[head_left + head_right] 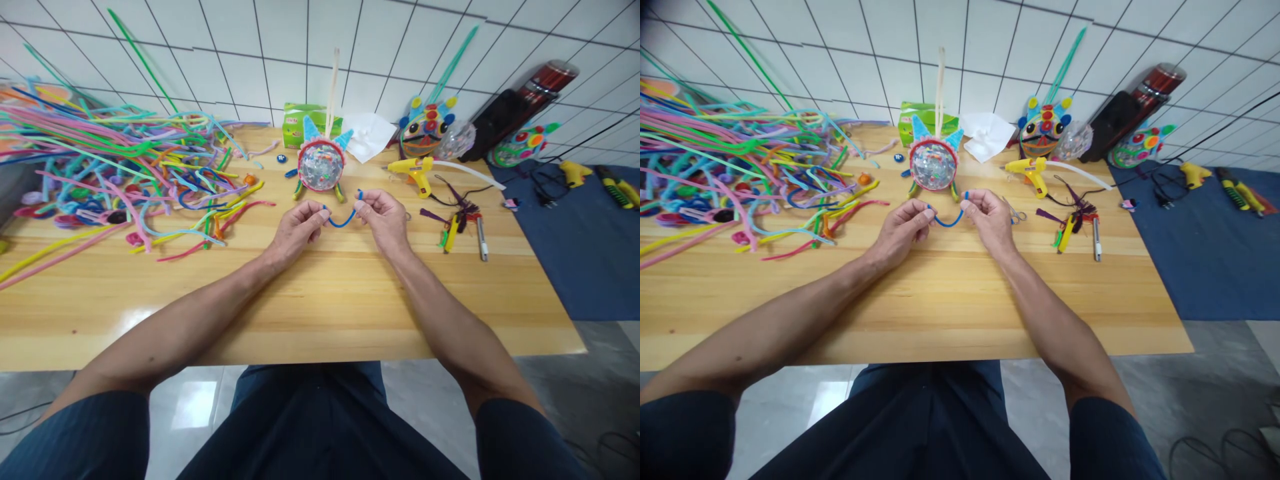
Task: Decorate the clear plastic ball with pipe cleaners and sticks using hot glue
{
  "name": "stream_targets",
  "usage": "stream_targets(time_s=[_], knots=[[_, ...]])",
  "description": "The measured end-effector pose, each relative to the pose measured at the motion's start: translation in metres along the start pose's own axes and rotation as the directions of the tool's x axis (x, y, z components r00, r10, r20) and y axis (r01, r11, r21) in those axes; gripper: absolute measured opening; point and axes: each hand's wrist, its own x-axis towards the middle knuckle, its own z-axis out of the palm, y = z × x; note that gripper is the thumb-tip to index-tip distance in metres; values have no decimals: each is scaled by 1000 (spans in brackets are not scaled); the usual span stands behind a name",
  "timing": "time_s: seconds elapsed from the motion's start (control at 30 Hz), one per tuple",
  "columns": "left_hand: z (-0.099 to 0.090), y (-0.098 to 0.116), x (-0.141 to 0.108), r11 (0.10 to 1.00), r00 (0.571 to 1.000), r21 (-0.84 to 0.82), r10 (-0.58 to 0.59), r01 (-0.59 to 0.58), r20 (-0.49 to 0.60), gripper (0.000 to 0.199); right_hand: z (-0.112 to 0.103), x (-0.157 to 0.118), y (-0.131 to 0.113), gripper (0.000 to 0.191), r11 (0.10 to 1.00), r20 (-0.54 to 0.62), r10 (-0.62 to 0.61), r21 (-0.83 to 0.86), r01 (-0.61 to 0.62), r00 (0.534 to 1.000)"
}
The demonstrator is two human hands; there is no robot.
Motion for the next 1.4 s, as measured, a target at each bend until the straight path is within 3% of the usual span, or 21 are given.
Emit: stream_targets(time_s=[0.27,0.43,0.6,0.7,1.2,1.4], knots=[[-1,-6,1,993,997,-94,-67,69,25,53,9,-13,0,51,998,-17,-59,-16,59,998],[-5,-11,5,995,1000,-94,-18,17,-18,52,9,-9,-1,63,989,30,63,129,-67,998],[-8,-16,5,996,1000,-90,-22,23,10,55,8,-9,-8,56,946,164,192,230,-227,968],[-8,-17,6,995,999,-94,-22,25,31,58,8,-10,-11,50,939,188,210,234,-251,959],[-7,-20,4,1000,999,18,9,-10,32,48,13,-16,-4,38,998,185,51,35,-58,981],[-7,-19,6,999,997,-3,-54,55,53,35,13,-18,-2,38,998,174,10,-67,2,985]])
